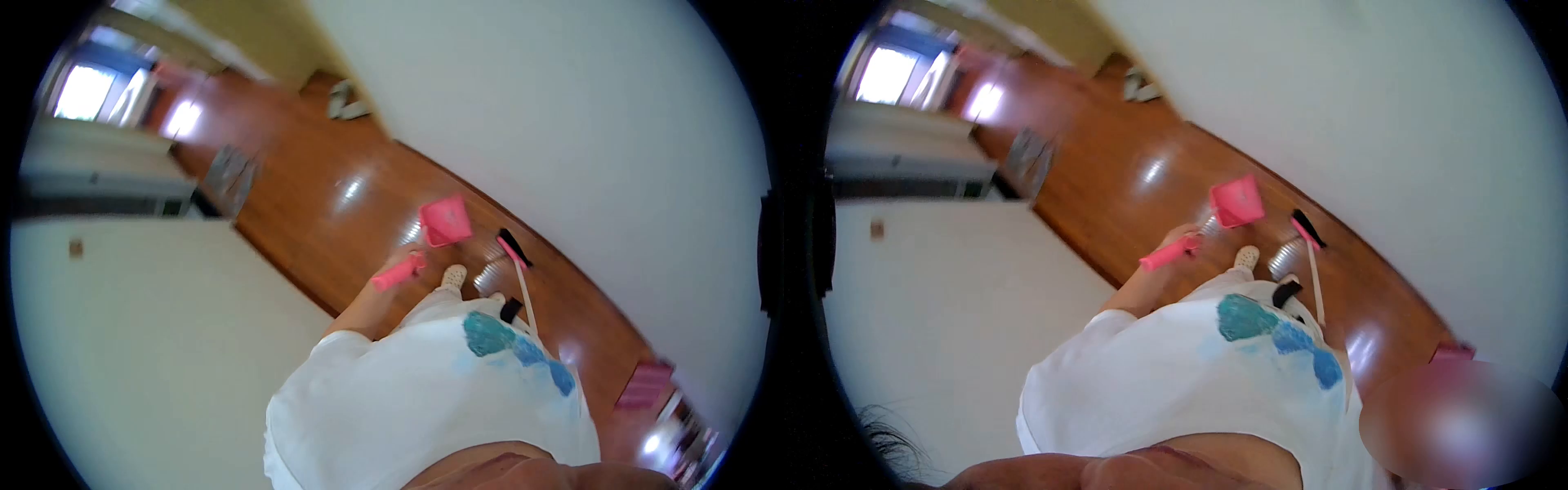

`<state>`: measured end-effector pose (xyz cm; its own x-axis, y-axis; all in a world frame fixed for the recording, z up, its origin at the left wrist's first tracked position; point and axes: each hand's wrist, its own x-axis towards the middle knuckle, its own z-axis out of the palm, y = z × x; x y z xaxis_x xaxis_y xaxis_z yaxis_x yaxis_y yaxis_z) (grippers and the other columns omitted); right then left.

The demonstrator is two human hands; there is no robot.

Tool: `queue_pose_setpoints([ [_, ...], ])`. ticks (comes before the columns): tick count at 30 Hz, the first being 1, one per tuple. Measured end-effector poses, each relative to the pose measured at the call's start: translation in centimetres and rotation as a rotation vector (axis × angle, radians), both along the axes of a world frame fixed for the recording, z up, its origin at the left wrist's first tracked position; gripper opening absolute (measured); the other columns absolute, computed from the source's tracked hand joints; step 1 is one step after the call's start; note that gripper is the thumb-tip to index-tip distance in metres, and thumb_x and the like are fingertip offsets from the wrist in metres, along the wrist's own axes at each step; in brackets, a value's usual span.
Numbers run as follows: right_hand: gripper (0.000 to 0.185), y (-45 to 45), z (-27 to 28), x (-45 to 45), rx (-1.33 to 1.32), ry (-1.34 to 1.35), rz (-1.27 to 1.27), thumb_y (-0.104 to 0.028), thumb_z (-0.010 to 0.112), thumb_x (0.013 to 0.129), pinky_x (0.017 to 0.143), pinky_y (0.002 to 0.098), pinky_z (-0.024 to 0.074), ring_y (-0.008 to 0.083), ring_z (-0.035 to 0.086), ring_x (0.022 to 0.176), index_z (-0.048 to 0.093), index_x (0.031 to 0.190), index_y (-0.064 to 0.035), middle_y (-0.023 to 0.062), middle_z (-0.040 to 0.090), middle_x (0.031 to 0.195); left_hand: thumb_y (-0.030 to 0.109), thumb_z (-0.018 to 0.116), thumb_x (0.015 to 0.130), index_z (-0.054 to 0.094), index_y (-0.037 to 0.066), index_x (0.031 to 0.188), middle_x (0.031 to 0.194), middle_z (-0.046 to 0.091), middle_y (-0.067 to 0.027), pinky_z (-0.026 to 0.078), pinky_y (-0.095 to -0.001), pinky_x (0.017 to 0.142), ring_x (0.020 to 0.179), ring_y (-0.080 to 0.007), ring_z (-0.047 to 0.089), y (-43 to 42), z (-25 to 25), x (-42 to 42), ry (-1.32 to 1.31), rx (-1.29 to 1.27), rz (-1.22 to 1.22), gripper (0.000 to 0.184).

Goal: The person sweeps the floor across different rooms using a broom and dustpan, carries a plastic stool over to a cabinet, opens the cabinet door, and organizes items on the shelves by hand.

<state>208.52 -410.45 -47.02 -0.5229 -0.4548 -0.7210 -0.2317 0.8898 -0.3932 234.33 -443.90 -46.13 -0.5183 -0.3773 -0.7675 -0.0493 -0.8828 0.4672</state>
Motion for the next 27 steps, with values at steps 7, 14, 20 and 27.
queue_pose_setpoints([
  [7,0.038,1.0,2.8,3.3,0.072,0.009,-0.145,-0.025,0.057,0.065,0.074,0.0360,0.0410,0.0310,0.052,0.086,0.053,0.096,-0.0022,0.0189,0.055,0.090,0.016,0.046,0.072,0.040,0.008,0.066,0.047,0.038,0.0013,0.031,-0.0212,0.035,0.040,-0.0099,0.036,-1.1,-0.3,-0.6,0.155,0.489,-0.075,0.012],
  [14,0.037,6.9,-1.9,4.1,-0.044,-0.030,-0.307,-0.027,0.059,0.064,0.074,0.0343,0.0409,0.0288,0.053,0.085,0.055,0.092,-0.0030,0.0188,0.055,0.089,0.018,0.047,0.071,0.041,0.007,0.070,0.048,0.039,0.0020,0.030,-0.0204,0.035,0.037,-0.0081,0.031,-0.1,-1.2,-5.2,0.009,0.548,-0.295,0.012],
  [20,0.031,12.5,-2.3,4.4,-0.145,-0.176,-0.708,-0.023,0.059,0.066,0.052,0.0271,0.0431,0.0151,0.054,0.057,0.057,0.090,-0.0042,0.0087,0.057,0.065,0.018,0.050,0.069,0.042,0.005,0.076,0.048,0.038,0.0023,0.028,-0.0195,0.036,0.036,-0.0077,0.028,2.0,0.5,-11.2,-0.011,0.657,-0.457,0.016],
  [27,0.020,20.5,-0.9,4.6,-0.116,-0.215,-1.120,-0.013,0.054,0.070,0.035,0.0273,0.0378,0.0142,0.049,0.040,0.057,0.085,0.0005,0.0103,0.053,0.057,0.022,0.050,0.070,0.040,0.005,0.064,0.049,0.036,0.0020,0.026,-0.0195,0.041,0.037,-0.0076,0.026,7.3,0.4,-21.1,-0.091,0.417,-0.946,0.021],
])
